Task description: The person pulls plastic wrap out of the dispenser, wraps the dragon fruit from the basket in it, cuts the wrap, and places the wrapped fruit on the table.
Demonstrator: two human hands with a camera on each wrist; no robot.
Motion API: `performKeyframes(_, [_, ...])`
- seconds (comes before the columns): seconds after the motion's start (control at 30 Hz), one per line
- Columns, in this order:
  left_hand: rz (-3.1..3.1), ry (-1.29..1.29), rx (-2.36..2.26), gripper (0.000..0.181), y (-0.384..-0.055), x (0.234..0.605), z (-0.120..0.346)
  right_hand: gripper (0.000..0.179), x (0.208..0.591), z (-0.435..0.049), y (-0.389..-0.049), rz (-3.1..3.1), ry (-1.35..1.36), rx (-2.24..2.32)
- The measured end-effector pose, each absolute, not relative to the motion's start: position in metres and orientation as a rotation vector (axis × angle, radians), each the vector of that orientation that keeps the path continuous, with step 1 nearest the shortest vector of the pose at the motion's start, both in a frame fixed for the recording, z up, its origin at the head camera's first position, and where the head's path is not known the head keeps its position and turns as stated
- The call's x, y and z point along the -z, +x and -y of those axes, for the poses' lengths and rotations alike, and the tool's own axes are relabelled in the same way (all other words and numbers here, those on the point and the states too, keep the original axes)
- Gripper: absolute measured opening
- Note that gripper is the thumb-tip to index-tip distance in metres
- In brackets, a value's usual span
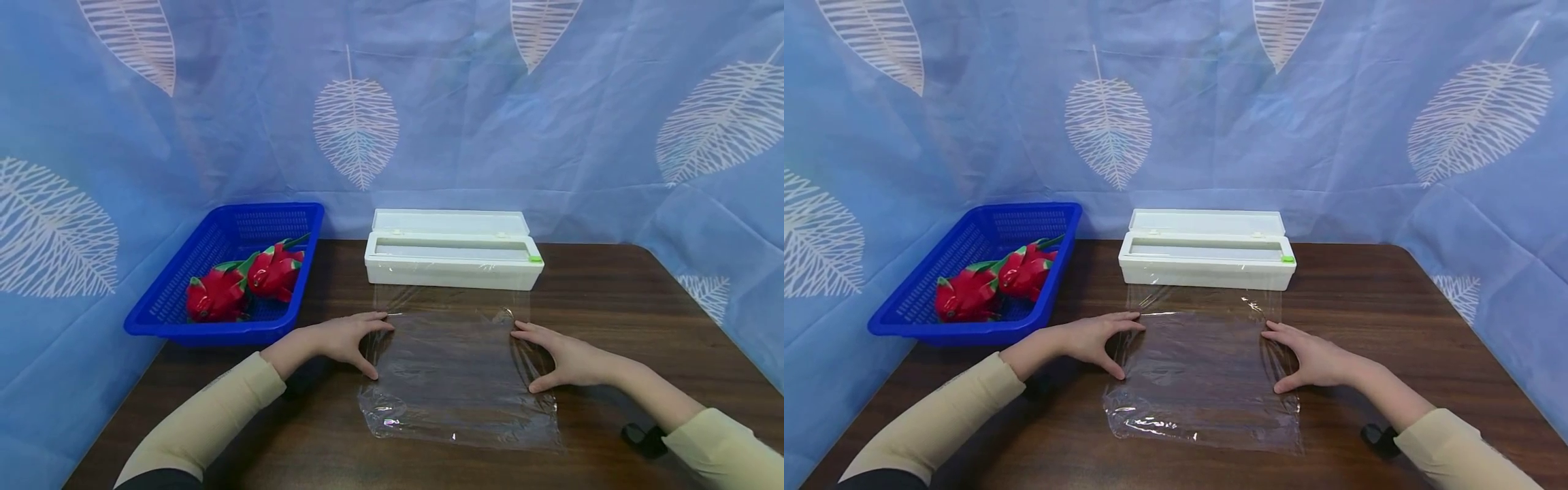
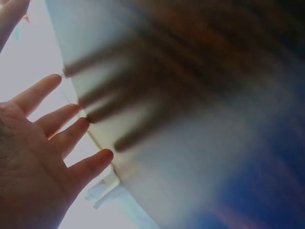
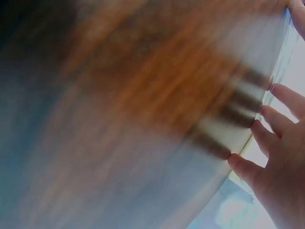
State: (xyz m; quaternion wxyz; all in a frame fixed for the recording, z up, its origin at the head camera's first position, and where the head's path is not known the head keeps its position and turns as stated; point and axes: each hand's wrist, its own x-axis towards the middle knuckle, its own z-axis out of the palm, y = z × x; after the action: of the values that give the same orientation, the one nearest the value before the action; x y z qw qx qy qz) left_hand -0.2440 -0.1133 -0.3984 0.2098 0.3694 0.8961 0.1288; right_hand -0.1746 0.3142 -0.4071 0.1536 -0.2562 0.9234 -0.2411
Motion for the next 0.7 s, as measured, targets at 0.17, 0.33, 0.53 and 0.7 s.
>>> performKeyframes(0.17, [-2.531, 0.999, -0.443, 0.085, -0.238, 0.387, 0.124, 0.099, 0.406, -0.313, -0.174, -2.637, -0.734, 0.709])
performKeyframes(0.33, [-2.556, 1.051, -0.611, 0.080, -0.225, 0.366, 0.138, 0.097, 0.406, -0.311, -0.172, -2.622, -0.749, 0.735])
performKeyframes(0.53, [-2.621, 1.093, -0.800, 0.071, -0.220, 0.341, 0.157, 0.096, 0.404, -0.309, -0.171, -2.613, -0.743, 0.750])
performKeyframes(0.7, [-2.692, 1.085, -0.894, 0.070, -0.228, 0.327, 0.176, 0.096, 0.403, -0.309, -0.172, -2.611, -0.747, 0.742])
